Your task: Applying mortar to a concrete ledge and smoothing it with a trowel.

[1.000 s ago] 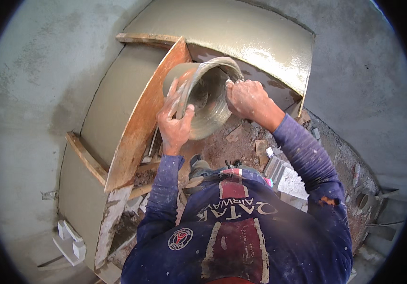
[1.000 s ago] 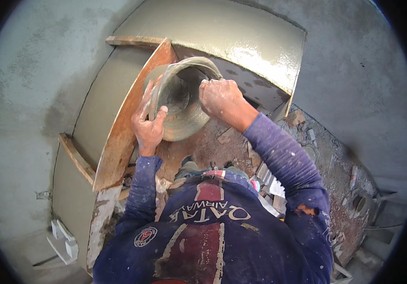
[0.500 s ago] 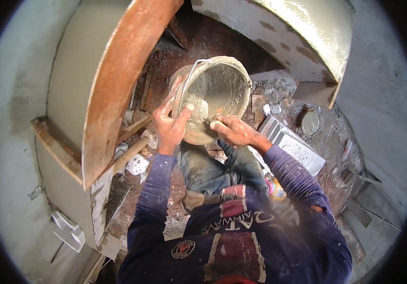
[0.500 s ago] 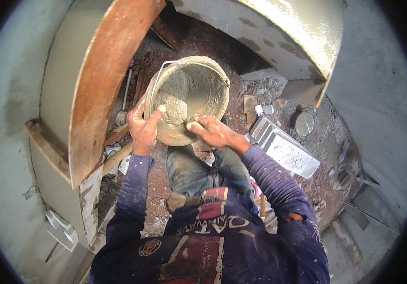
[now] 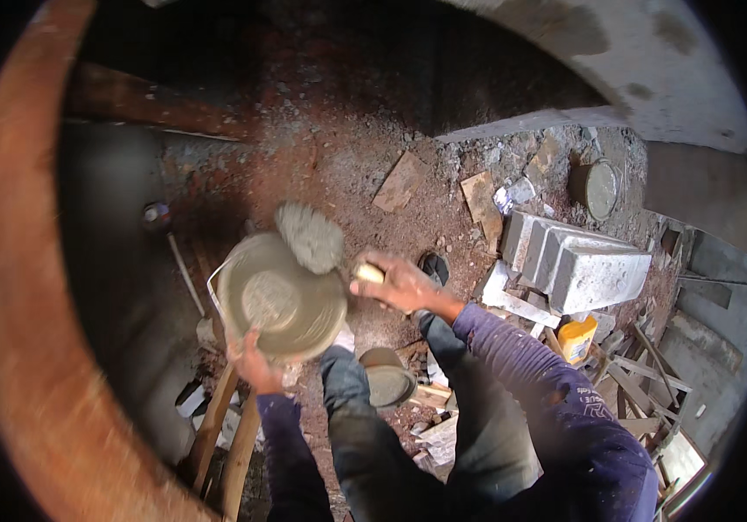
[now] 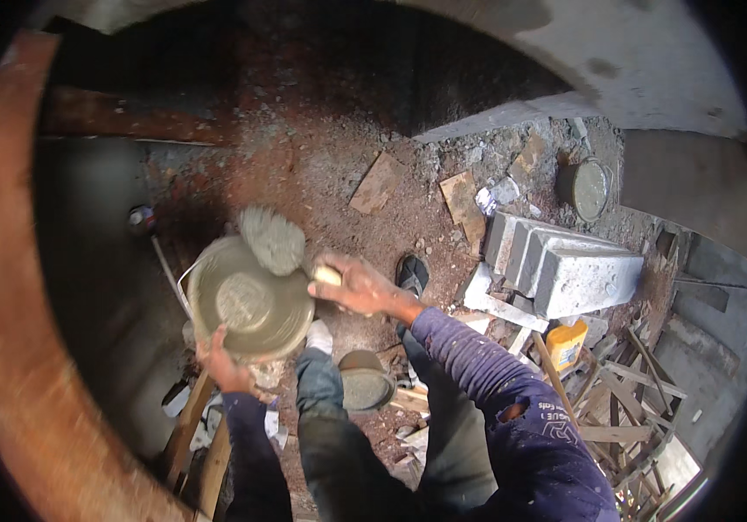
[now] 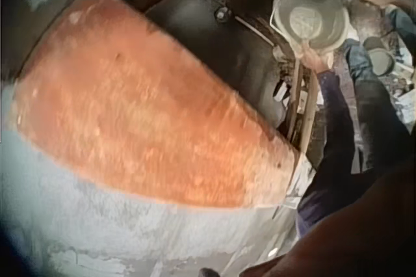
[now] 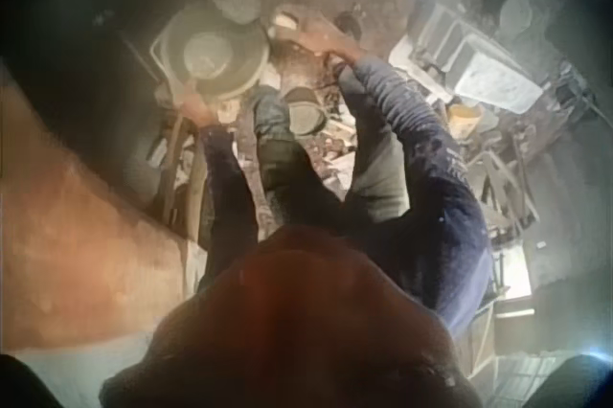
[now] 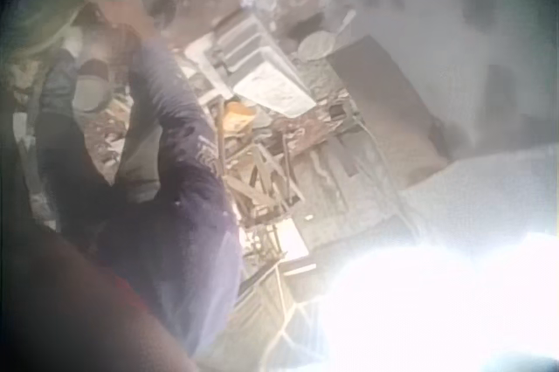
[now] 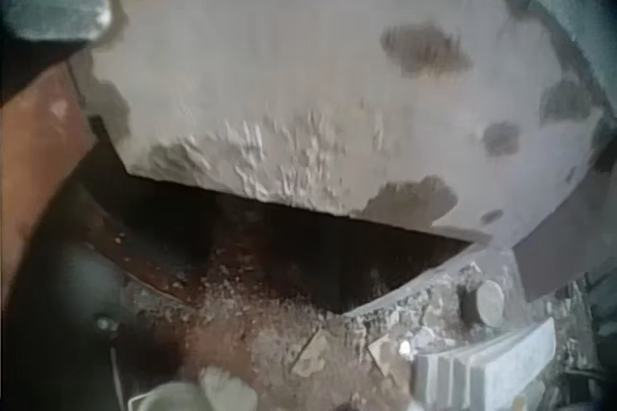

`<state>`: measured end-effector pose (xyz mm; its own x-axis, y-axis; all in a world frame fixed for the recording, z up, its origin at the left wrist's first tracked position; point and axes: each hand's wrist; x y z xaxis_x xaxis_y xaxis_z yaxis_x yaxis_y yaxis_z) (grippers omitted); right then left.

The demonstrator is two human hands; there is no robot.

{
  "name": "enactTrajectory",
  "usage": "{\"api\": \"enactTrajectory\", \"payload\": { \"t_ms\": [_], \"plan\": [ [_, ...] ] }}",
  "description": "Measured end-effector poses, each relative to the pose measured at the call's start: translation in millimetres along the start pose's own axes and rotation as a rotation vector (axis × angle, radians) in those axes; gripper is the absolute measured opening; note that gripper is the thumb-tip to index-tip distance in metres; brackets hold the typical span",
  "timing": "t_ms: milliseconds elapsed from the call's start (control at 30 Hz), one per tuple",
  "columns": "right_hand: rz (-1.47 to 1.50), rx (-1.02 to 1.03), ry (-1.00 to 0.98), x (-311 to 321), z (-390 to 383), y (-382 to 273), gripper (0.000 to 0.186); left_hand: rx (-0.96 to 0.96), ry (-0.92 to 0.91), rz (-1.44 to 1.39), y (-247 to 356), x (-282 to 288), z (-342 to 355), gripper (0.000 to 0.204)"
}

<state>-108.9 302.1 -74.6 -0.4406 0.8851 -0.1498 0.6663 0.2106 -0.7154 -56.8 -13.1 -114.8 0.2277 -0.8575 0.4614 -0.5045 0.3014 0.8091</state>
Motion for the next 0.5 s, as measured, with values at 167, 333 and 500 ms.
{"api": "enactTrajectory", "payload": {
  "t_ms": [167,333,500],
  "plan": [
    [0.368,0.3,0.359,117,90,70,0.022,0.232,-0.131,-0.282,-5,2,15,0.047],
    [0.864,0.222,0.589,266,137,155,0.024,0.344,-0.07,-0.301,-61,-30,19,0.046],
    [0.694,-0.016,0.522,141,79,167,0.024,0.315,-0.196,-0.224,-33,-44,17,0.043]
  ]
}}
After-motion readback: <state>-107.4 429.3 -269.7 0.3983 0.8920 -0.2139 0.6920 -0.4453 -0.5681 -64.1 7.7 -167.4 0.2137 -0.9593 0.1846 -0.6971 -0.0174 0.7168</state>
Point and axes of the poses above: each hand's wrist, its own z-axis towards the middle knuckle, its own x-axis out of the back of the hand, y = z × x, and after that the axes turned 5 degrees about -y, right-handed
